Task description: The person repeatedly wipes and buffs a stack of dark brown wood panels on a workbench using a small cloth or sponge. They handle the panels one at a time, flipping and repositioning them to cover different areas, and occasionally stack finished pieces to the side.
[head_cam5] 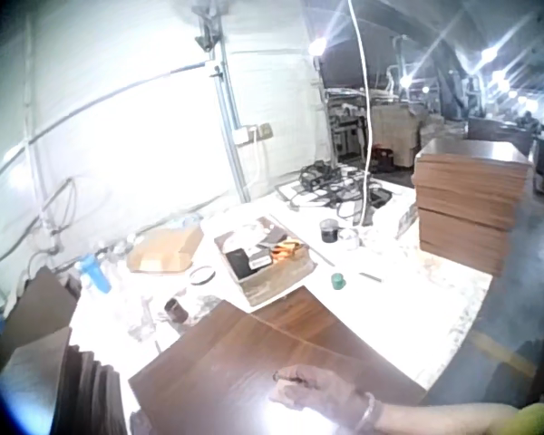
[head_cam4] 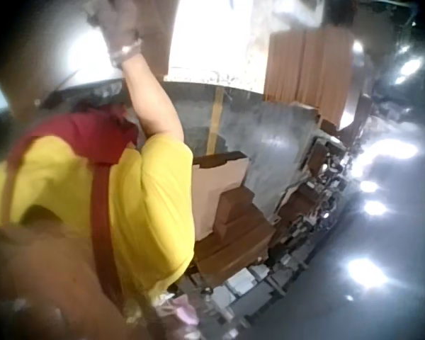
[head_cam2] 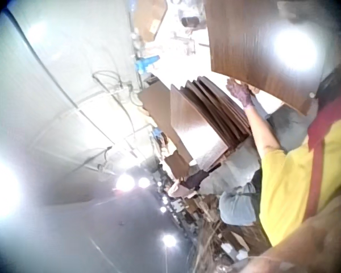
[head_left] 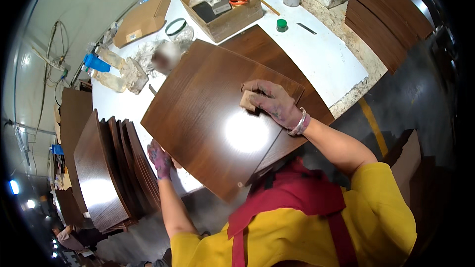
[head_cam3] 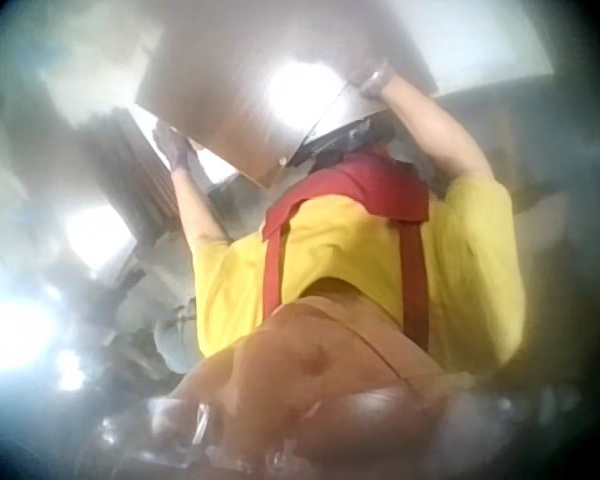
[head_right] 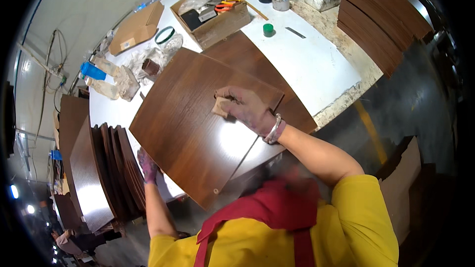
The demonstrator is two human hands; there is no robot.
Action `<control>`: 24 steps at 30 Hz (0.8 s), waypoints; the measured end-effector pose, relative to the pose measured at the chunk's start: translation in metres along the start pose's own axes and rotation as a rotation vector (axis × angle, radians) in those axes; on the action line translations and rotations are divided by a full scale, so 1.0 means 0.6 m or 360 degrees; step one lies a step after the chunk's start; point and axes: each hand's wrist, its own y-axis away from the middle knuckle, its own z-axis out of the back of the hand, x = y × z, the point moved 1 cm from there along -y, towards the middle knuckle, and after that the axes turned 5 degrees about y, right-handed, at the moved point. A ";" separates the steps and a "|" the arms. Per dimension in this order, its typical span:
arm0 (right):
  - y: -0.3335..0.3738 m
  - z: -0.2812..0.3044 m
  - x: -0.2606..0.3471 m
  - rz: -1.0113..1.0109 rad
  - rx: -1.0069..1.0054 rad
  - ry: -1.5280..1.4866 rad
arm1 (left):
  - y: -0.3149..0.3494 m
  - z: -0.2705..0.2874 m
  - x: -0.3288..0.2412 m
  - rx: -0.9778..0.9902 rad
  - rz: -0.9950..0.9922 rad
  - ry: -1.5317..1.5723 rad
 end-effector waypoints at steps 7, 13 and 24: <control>-0.003 0.017 0.009 0.0017 -0.0020 -0.0084 | -0.073 0.269 -0.111 -0.0849 0.0230 0.0832; -0.001 0.000 0.006 0.0072 -0.0016 -0.0154 | -0.157 0.263 -0.494 -0.0642 -0.1056 0.0210; 0.007 0.015 0.020 -0.0114 -0.0077 -0.0198 | -0.281 0.144 -0.624 0.0052 -0.1109 0.0144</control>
